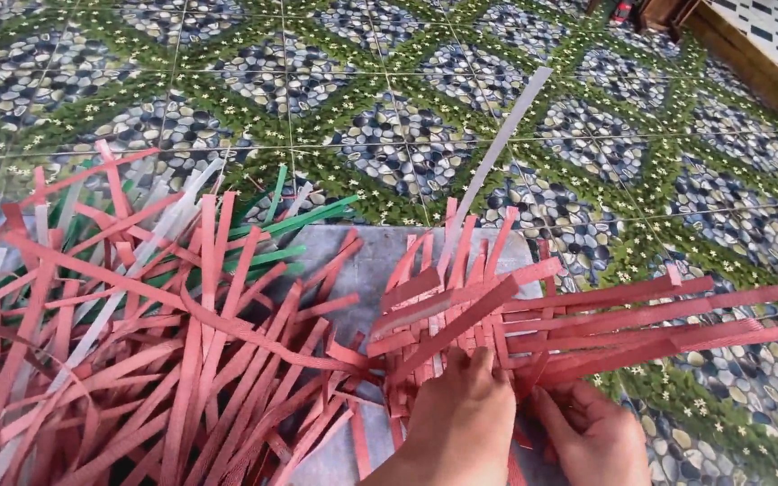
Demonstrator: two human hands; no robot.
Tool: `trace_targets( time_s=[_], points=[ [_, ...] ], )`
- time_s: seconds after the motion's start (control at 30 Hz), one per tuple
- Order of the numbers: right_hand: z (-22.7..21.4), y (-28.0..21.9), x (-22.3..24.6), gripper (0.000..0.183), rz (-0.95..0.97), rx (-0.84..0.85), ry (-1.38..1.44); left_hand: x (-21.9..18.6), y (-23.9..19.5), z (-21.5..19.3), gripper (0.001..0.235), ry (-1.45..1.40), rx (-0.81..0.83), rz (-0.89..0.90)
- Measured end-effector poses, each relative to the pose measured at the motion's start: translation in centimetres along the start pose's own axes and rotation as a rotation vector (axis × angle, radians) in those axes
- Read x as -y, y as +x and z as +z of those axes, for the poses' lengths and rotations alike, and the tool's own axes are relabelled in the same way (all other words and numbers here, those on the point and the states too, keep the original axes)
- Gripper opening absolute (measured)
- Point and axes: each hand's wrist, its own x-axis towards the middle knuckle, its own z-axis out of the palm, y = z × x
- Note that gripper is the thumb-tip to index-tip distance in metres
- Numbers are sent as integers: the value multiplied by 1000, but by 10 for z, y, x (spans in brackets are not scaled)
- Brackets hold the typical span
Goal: The person weaves red plastic straps by hand, interlacing them into a growing woven mat. The hands repeatedly pass individual straps over and under existing strands to extend the pattern.
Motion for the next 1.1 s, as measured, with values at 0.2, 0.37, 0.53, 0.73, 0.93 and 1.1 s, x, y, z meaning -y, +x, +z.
trace_targets(
  time_s=[0.2, 0.37, 0.53, 0.73, 0.93, 1.1],
  points=[
    [-1, 4, -8, 10, -28, 56, 126, -6, -8, -5, 46, -36, 48, -50],
    [-3, -3, -15, 12, -140, 86, 200, -6, -4, 10, 41, -29, -15, -61],
    [-8, -48, 39, 13, -328, -438, 278, -14, -17, -10, 43, -80, 94, -92],
    [-24, -79, 93, 19, -354, -285, -10, -21, -17, -25, 68, -105, 159, -125],
    [-11, -68, 116, 42, -143, 9, -362, -21, -2, 5, 45, 11, 74, -96],
    [-13, -30, 87, 28, -250, 56, -415, -19, -2, 8, 50, -21, 42, -82]
  ],
)
